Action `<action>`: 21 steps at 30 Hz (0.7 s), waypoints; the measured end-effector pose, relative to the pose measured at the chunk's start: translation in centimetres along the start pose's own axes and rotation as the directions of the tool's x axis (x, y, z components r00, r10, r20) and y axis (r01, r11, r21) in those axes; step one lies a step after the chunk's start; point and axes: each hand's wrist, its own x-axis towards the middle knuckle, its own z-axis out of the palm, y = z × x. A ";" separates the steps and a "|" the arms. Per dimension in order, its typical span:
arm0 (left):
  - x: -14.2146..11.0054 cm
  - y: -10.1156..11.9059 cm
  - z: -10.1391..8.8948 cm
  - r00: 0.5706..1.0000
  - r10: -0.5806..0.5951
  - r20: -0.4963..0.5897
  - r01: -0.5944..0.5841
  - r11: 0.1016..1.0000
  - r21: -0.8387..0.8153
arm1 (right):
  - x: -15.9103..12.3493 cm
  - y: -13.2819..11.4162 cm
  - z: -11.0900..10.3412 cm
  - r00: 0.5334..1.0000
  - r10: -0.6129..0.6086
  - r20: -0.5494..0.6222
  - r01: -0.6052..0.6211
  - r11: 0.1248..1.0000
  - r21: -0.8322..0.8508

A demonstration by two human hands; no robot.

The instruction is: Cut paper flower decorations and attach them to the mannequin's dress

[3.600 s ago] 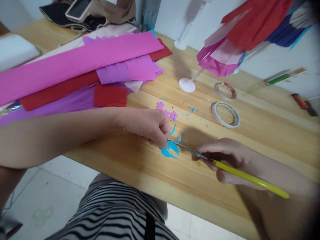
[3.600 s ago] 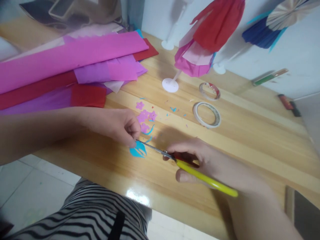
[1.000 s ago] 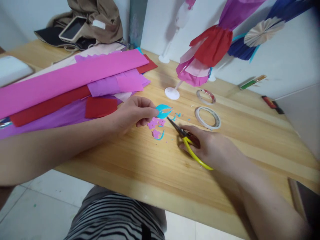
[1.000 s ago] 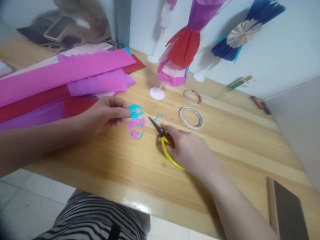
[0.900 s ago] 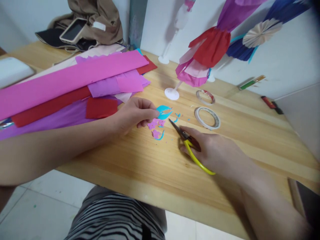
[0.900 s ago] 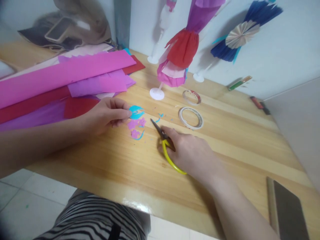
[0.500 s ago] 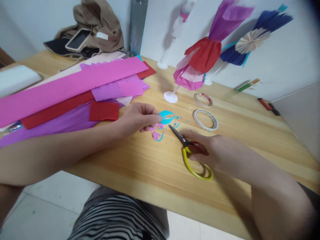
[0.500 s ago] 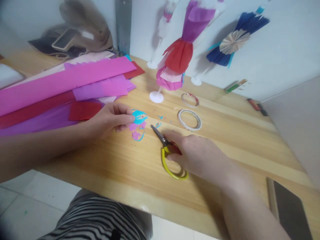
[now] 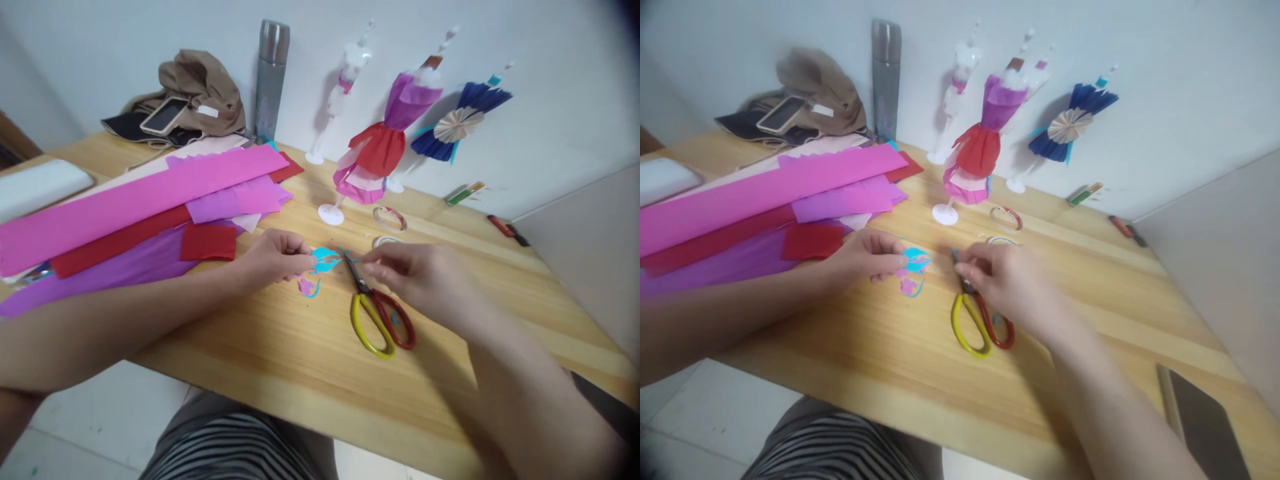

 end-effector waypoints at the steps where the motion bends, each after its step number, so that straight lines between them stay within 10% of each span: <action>1: 0.0 -0.1 0.0 1.000 -0.003 0.012 0.002 1.000 0.010 | 0.3 -0.2 0.2 0.996 -0.024 -0.090 0.036 0.991 0.128; 4: 0.0 -0.1 0.1 0.999 0.000 0.042 -0.002 0.999 0.038 | 1.5 -1.1 1.0 0.978 -0.069 -0.196 0.145 0.903 0.405; 9: -0.1 0.1 0.1 0.997 0.001 0.079 -0.004 0.999 0.033 | 2.6 -2.0 2.5 0.992 -0.104 0.071 0.040 0.792 0.610; 21: 0.4 -1.7 -0.1 0.990 0.079 0.113 -0.090 0.991 0.095 | 2.5 -2.2 4.1 0.992 0.008 0.123 -0.090 0.734 0.673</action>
